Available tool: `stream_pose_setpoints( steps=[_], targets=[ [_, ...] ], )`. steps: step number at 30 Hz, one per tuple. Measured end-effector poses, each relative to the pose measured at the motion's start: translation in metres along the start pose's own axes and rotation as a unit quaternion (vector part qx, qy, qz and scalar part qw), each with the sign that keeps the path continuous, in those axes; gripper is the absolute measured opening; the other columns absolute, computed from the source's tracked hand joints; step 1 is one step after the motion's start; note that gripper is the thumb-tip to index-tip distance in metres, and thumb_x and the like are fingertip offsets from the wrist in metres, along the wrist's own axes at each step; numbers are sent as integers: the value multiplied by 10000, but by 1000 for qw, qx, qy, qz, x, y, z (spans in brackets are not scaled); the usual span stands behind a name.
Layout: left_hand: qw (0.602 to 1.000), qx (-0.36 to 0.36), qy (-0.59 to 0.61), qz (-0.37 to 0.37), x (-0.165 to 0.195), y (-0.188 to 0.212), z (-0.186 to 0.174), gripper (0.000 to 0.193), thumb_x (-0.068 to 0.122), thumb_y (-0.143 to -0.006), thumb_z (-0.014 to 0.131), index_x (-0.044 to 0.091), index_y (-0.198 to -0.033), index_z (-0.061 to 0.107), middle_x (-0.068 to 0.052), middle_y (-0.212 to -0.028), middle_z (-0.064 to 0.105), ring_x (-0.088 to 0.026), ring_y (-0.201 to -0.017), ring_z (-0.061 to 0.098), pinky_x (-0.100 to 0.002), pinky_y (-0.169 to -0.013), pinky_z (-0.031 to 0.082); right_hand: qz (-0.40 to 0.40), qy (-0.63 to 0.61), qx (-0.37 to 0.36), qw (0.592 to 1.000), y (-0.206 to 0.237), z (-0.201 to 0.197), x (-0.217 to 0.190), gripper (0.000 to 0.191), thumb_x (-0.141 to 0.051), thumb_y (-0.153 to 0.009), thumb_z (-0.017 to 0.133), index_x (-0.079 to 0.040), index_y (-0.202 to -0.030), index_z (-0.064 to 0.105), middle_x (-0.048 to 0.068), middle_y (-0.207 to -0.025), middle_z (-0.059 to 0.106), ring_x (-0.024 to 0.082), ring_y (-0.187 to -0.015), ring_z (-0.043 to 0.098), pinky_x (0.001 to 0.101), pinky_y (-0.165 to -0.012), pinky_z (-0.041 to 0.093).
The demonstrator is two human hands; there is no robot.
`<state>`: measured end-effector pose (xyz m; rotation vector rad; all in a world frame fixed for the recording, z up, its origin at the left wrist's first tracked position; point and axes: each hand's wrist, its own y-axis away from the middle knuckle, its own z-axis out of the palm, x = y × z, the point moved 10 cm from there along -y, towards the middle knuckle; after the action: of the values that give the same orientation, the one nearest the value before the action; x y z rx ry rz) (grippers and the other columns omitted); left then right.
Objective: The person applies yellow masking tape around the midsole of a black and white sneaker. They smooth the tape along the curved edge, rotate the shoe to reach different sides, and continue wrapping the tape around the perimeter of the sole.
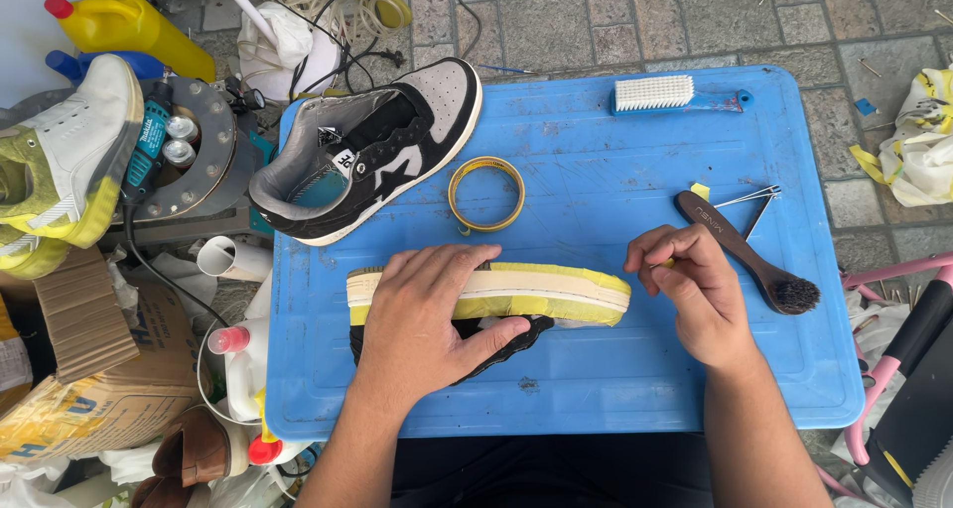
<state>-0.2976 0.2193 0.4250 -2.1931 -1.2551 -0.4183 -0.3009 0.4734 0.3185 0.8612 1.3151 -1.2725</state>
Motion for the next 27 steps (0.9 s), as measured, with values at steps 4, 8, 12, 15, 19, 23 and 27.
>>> stream_pose_setpoints(
  steps=[4,8,12,15,19,23,27],
  targets=[
    [1000,-11,-3,-9,-1,-2,-3,718,587,-772,807,44,-1219,663,-133,-1127,740,-299,-1058,700,-443,-947,471,-25,66,5,997,-5,9,-13,168,84,-983,545,-36,-1096,577,125,-1186,599,149,-1032,565,287,-890,483],
    [1000,-14,10,-12,-1,-1,-7,770,586,-670,861,63,-1201,668,-115,-1104,742,-292,-1040,697,-430,-923,473,-51,118,6,992,-8,15,-30,185,111,-935,619,-1,-1079,648,99,-1198,581,163,-1094,582,293,-948,501],
    [998,-12,47,-30,-3,8,-9,790,552,-600,916,82,-1191,680,-70,-1082,750,-257,-1034,702,-409,-938,486,-103,191,15,976,0,19,-44,173,97,-898,716,6,-1046,717,94,-1151,595,180,-1058,602,307,-923,532],
    [998,-21,50,-14,-3,15,-12,716,521,-571,928,96,-1108,718,-56,-1082,754,-253,-993,688,-388,-890,499,-125,196,32,972,5,22,-45,157,84,-895,741,7,-1031,730,117,-1129,644,189,-992,647,296,-837,549],
    [1000,0,25,4,-3,16,-28,700,524,-565,918,92,-1085,736,-36,-1069,753,-227,-1015,690,-375,-888,494,-122,163,6,979,-1,30,-49,161,74,-914,713,7,-1059,699,136,-1096,702,217,-1022,697,321,-892,579],
    [1000,-7,22,5,-5,12,-30,689,527,-555,913,100,-1069,743,-23,-1058,759,-206,-1009,692,-365,-873,491,-106,158,-18,982,-5,37,-45,162,68,-905,716,8,-1055,701,150,-1077,718,224,-1011,711,328,-876,587],
    [1000,-15,17,-1,-5,9,-25,698,536,-558,915,96,-1072,744,-23,-1048,754,-206,-1004,690,-367,-860,490,-104,158,-21,982,-5,36,-45,165,74,-912,703,8,-1063,701,149,-1078,714,225,-1014,703,332,-879,576]
  ],
)
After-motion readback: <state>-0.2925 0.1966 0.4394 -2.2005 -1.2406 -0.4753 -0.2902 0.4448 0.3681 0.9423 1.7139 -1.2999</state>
